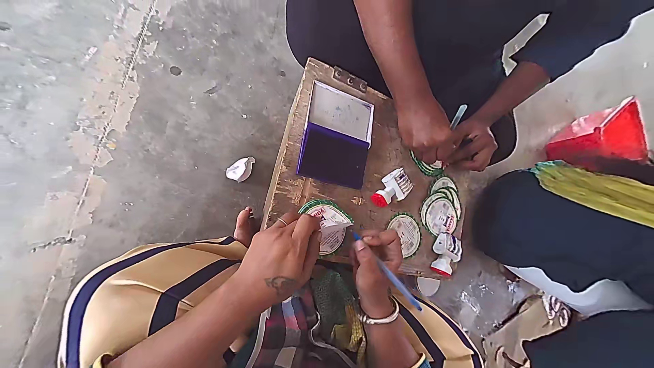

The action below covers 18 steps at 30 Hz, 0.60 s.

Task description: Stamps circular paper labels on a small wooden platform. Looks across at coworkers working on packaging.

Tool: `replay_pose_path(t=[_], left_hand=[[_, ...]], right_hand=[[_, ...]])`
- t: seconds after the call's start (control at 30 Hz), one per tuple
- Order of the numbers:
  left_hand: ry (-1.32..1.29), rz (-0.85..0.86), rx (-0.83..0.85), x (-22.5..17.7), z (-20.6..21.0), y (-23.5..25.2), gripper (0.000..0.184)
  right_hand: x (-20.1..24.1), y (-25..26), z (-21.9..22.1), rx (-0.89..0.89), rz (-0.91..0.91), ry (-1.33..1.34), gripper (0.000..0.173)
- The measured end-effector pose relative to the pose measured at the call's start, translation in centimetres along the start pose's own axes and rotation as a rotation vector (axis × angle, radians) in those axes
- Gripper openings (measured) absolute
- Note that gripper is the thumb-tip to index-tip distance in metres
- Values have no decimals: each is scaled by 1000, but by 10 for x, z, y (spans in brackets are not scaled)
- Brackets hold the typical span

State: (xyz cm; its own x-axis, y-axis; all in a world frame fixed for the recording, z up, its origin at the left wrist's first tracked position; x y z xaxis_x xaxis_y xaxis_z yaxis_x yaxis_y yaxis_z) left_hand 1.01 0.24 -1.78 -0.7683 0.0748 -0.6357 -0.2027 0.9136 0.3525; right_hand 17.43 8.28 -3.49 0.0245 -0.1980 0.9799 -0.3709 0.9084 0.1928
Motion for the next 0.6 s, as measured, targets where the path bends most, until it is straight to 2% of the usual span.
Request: replay_pose_path(t=[0.07, 0.13, 0.2, 0.33, 0.47, 0.6], left_hand=[[17, -54, -86, -3, 4, -3, 24], [36, -74, -156, -1, 8, -3, 22], [44, -93, -188, 1, 11, -4, 19], [20, -116, -216, 3, 14, -4, 18], [-15, -120, -184, 1, 10, -2, 23], [-5, -110, -133, 0, 8, 0, 36]], right_hand=[[0, -4, 5, 101, -148, -162, 6], [-2, -2, 12, 128, -208, -296, 9], [-2, 1, 18, 123, -148, -360, 11], [-4, 3, 19, 110, -58, -307, 10], [-6, 3, 18, 141, -74, -350, 10], [-4, 4, 20, 107, -46, -328, 10]])
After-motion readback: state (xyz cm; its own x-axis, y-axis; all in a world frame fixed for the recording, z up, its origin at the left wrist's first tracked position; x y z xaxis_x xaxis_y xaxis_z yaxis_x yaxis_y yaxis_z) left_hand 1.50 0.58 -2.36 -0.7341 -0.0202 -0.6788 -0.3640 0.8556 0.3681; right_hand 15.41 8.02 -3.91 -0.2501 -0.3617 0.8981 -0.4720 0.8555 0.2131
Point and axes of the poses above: each hand's wrist, its own y-axis towards the middle knuckle, its own z-axis out of the palm, x = y × z, the point moved 2 cm from there along y, towards the middle knuckle, and after that the axes turned 3 degrees about z, right-handed, at the moved point
